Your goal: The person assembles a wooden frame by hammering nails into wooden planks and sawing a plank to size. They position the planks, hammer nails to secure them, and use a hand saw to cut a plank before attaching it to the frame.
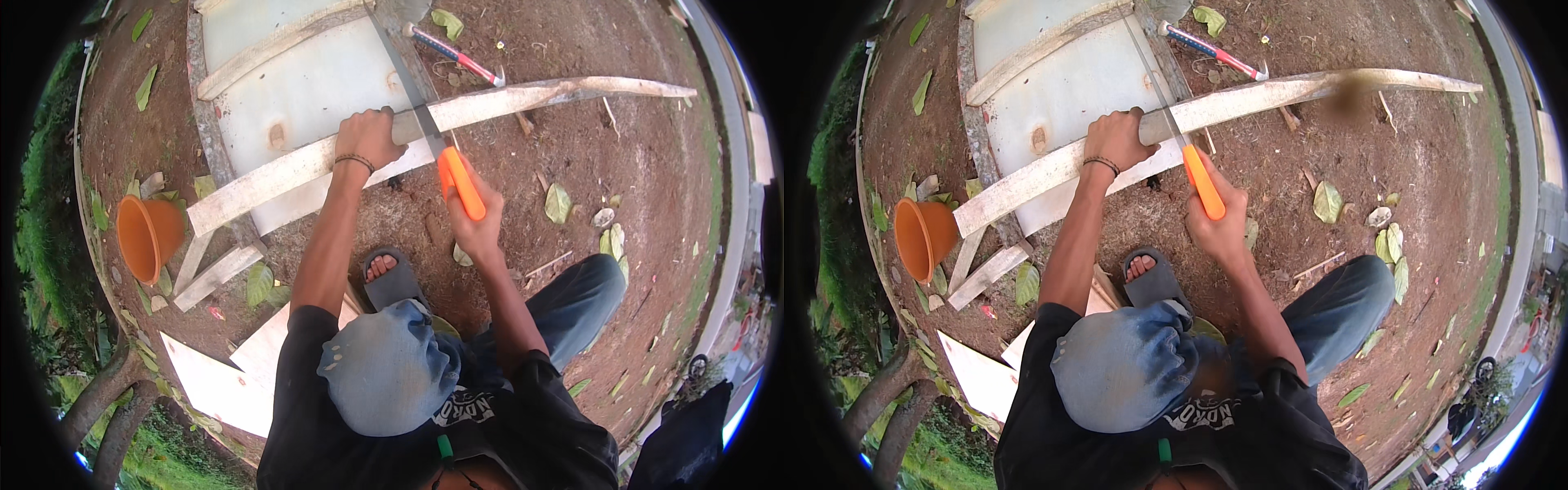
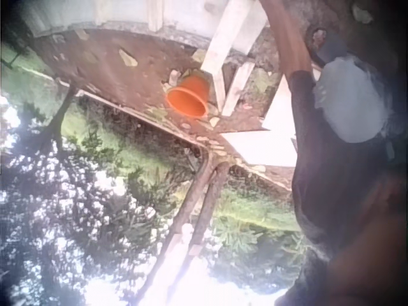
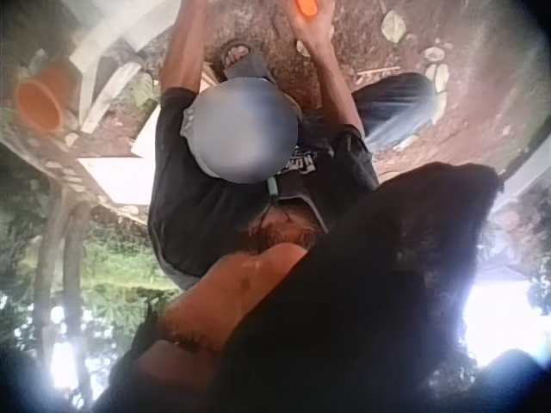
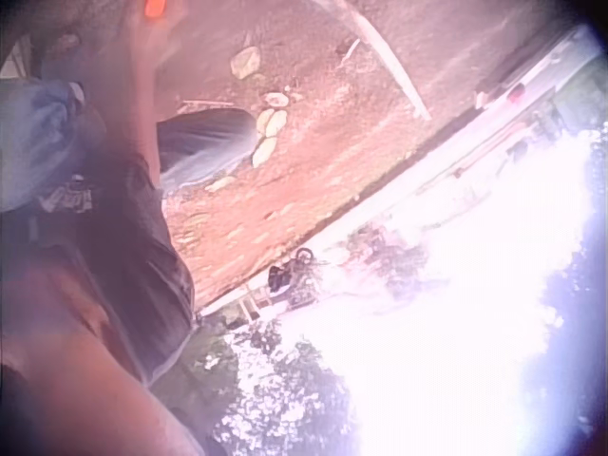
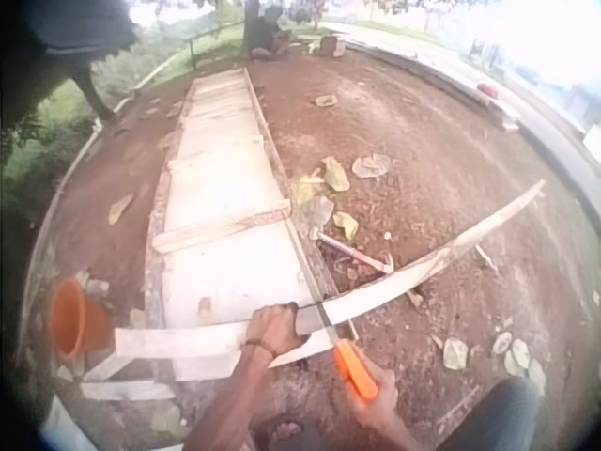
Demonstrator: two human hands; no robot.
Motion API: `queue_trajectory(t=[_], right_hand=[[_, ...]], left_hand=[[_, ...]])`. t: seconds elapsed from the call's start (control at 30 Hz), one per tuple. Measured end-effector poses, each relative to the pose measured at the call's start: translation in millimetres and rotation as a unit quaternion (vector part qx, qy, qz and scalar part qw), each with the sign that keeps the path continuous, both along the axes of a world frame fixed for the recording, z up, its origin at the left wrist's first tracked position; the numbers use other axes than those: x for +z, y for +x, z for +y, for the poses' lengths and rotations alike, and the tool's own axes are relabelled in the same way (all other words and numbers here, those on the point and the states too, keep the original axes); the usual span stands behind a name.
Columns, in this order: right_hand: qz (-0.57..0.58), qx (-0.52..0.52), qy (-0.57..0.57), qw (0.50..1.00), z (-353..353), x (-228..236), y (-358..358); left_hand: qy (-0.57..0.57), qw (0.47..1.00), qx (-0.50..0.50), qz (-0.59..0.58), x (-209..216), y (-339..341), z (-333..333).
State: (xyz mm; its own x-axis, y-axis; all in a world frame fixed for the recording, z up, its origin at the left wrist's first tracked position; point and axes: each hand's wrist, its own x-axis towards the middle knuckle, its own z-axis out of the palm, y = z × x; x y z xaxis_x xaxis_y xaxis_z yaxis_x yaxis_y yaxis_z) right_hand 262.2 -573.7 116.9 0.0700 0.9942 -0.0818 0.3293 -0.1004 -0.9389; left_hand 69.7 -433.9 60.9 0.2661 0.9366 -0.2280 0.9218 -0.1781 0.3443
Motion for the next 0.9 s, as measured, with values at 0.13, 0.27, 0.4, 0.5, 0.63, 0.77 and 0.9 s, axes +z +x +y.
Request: queue_trajectory(t=[0.13, 0.27, 0.4, 0.5, 0.63, 0.77, 0.9], right_hand=[[0.007, -0.051, -0.122, 0.991, -166.9, 22.7, 60.1], [-0.034, -0.012, -0.06, 0.998, -41.2, 7.3, 21.9], [0.028, -0.016, 0.046, 0.998, 36.7, -9.5, -7.5], [-0.012, -0.007, -0.037, 0.999, -109.1, 13.2, 32.8], [-0.054, 0.041, -0.038, 0.997, -108.1, 28.6, 47.3], [0.014, -0.014, -0.026, 0.999, 5.7, 0.6, 18.9], [0.002, -0.002, -0.04, 0.999, -121.5, 20.3, 37.7]], left_hand=[[-0.025, 0.999, 0.012, 0.035, 6.9, -9.4, -12.7], [-0.02, 1.0, 0.018, 0.017, 1.7, 2.7, -13.3], [-0.036, 0.999, 0.001, 0.013, 12.6, 15.7, 1.2], [-0.045, 0.998, 0.017, 0.047, 13.5, -11.3, -6.0], [-0.014, 0.999, 0.026, 0.039, 9.2, -9.7, -12.5], [-0.031, 0.999, 0.0, 0.019, 9.0, 11.0, 5.1], [-0.022, 0.998, 0.021, 0.048, 3.9, -15.0, -7.8]])
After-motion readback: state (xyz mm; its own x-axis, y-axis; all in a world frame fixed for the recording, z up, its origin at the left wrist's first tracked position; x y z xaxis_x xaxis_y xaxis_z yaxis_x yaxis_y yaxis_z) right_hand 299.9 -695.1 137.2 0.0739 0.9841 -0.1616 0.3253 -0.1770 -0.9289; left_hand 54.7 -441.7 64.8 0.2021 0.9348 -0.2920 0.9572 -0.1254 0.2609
